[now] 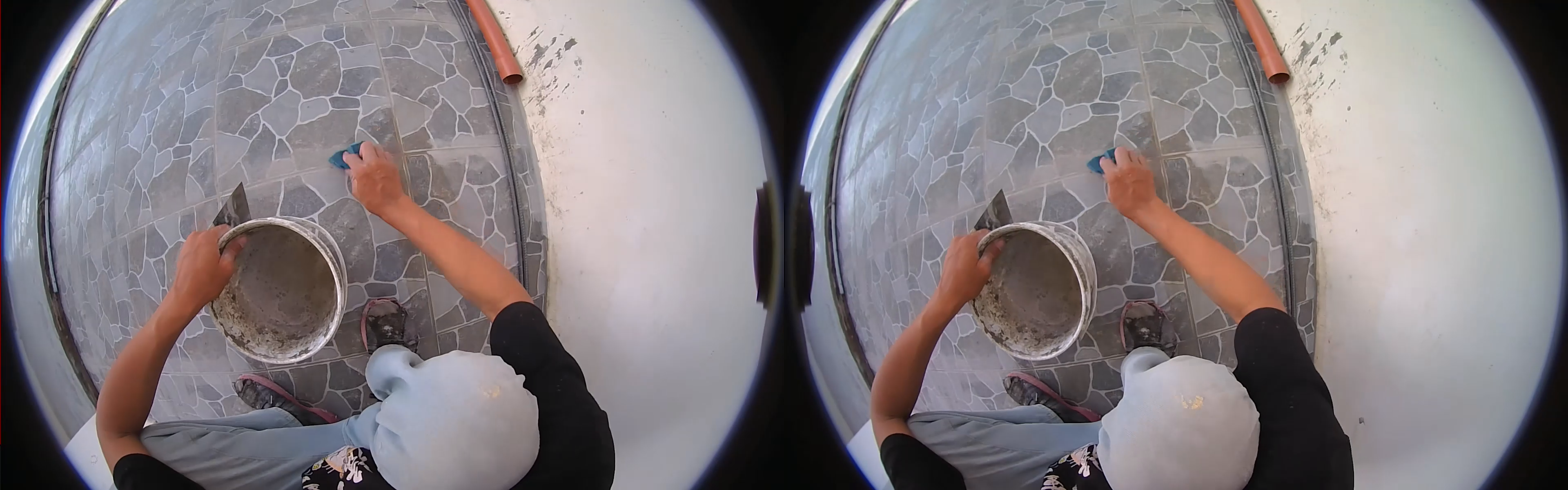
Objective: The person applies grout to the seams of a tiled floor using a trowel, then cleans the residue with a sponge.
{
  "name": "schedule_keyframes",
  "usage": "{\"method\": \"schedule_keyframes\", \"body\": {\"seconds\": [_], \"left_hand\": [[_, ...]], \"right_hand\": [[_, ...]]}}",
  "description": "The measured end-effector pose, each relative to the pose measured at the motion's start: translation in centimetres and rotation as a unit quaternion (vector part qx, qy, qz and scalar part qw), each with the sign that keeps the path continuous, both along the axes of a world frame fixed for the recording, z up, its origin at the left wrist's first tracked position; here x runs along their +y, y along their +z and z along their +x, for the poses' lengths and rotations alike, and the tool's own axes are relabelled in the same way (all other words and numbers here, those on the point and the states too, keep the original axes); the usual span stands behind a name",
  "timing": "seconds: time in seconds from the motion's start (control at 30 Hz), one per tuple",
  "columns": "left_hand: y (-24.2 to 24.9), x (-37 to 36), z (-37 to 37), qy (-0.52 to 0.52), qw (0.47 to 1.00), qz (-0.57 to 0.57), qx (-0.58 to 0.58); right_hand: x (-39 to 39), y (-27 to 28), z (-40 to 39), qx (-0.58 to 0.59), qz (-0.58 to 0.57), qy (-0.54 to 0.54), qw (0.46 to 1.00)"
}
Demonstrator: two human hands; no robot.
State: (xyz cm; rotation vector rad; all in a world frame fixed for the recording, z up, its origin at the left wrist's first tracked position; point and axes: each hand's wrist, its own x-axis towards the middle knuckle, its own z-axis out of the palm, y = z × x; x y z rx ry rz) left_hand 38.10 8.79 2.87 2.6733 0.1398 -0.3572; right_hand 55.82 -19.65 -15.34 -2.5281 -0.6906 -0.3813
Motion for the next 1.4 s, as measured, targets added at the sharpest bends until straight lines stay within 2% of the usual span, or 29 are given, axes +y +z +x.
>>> {"method": "schedule_keyframes", "body": {"seconds": [0.07, 0.13, 0.23, 0.33, 0.37, 0.4, 0.47, 0.57, 0.63, 0.7, 0.77, 0.83, 0.9, 0.93, 1.0, 1.07, 1.17, 1.2, 1.23, 1.3, 1.33, 1.4], "left_hand": [[-0.4, 0.1, -0.4, -0.019, 1.000, -0.011, 0.016], [-0.7, 0.0, -0.4, 0.014, 1.000, -0.012, -0.003], [-0.5, 0.1, -0.3, 0.006, 1.000, 0.007, 0.006], [-1.0, 0.2, -0.4, -0.003, 0.999, -0.009, -0.040], [-0.9, 0.0, -0.4, -0.011, 0.999, -0.013, -0.044], [-0.5, -0.1, -0.4, -0.004, 0.999, -0.008, -0.032], [-0.5, -0.4, -0.5, -0.005, 1.000, -0.004, -0.014], [-0.9, 0.1, -0.2, 0.006, 1.000, -0.021, -0.011], [-1.5, 0.5, -1.0, -0.009, 0.997, 0.017, -0.076], [-1.2, 0.6, -1.1, -0.001, 0.999, 0.006, -0.051], [-0.8, 0.4, -0.6, 0.011, 0.999, -0.011, -0.046], [-0.4, 0.4, -0.3, 0.014, 1.000, -0.006, 0.027], [-1.0, 0.3, -0.6, 0.020, 1.000, -0.009, 0.002], [-1.1, 0.5, -0.9, 0.020, 1.000, -0.009, -0.017], [-1.1, 0.2, -0.7, 0.014, 1.000, -0.008, -0.022], [-0.6, 0.8, -0.8, 0.010, 1.000, 0.002, -0.027], [-1.7, 1.1, -0.9, 0.017, 1.000, -0.019, -0.006], [-2.8, 1.7, -1.2, 0.022, 0.999, -0.001, -0.028], [-3.4, 1.9, -1.4, 0.026, 0.998, 0.016, -0.048], [-1.5, 0.9, -0.7, 0.017, 0.999, -0.005, -0.041], [-0.8, 0.4, -0.7, 0.011, 0.999, -0.024, -0.025], [-0.6, 0.4, -0.7, 0.006, 1.000, -0.015, -0.009]], "right_hand": [[-2.9, 0.0, -2.5, 0.032, -0.004, 0.038, 0.999], [-9.8, 0.1, 1.2, 0.005, -0.051, -0.103, 0.993], [-17.0, 0.3, 5.1, 0.007, -0.130, -0.297, 0.946], [-11.9, -1.1, 4.1, -0.011, -0.063, -0.344, 0.937], [-8.8, -1.0, 2.3, -0.033, -0.061, -0.245, 0.967], [-5.6, -0.4, 0.3, -0.003, -0.020, -0.131, 0.991], [-2.8, 0.6, -3.2, 0.038, -0.052, 0.007, 0.998], [-10.8, -0.1, 0.4, 0.014, -0.063, -0.092, 0.994], [-17.3, -0.3, 3.8, 0.025, -0.100, -0.238, 0.966], [-19.1, 1.5, 4.8, 0.096, -0.081, -0.335, 0.934], [-15.4, 0.7, 4.1, 0.051, -0.095, -0.304, 0.947], [-11.6, 0.3, 1.7, 0.014, -0.107, -0.280, 0.954], [-9.7, 0.6, -1.1, 0.065, -0.095, -0.086, 0.990], [-11.4, 0.2, -1.4, 0.075, -0.094, -0.095, 0.988], [-17.2, 0.2, 2.7, 0.029, -0.100, -0.226, 0.969], [-20.2, 1.5, 4.9, 0.125, -0.111, -0.336, 0.927], [-13.4, 1.7, 3.9, 0.138, -0.102, -0.359, 0.918], [-10.5, 0.2, 2.4, 0.060, -0.091, -0.286, 0.952], [-7.1, 1.4, 0.4, 0.100, -0.069, -0.204, 0.971], [-3.1, 2.0, -2.7, 0.122, -0.051, -0.036, 0.991], [-4.2, 1.9, -2.3, 0.124, -0.053, -0.035, 0.990], [-8.0, 1.7, -0.4, 0.135, -0.034, -0.099, 0.985]]}}
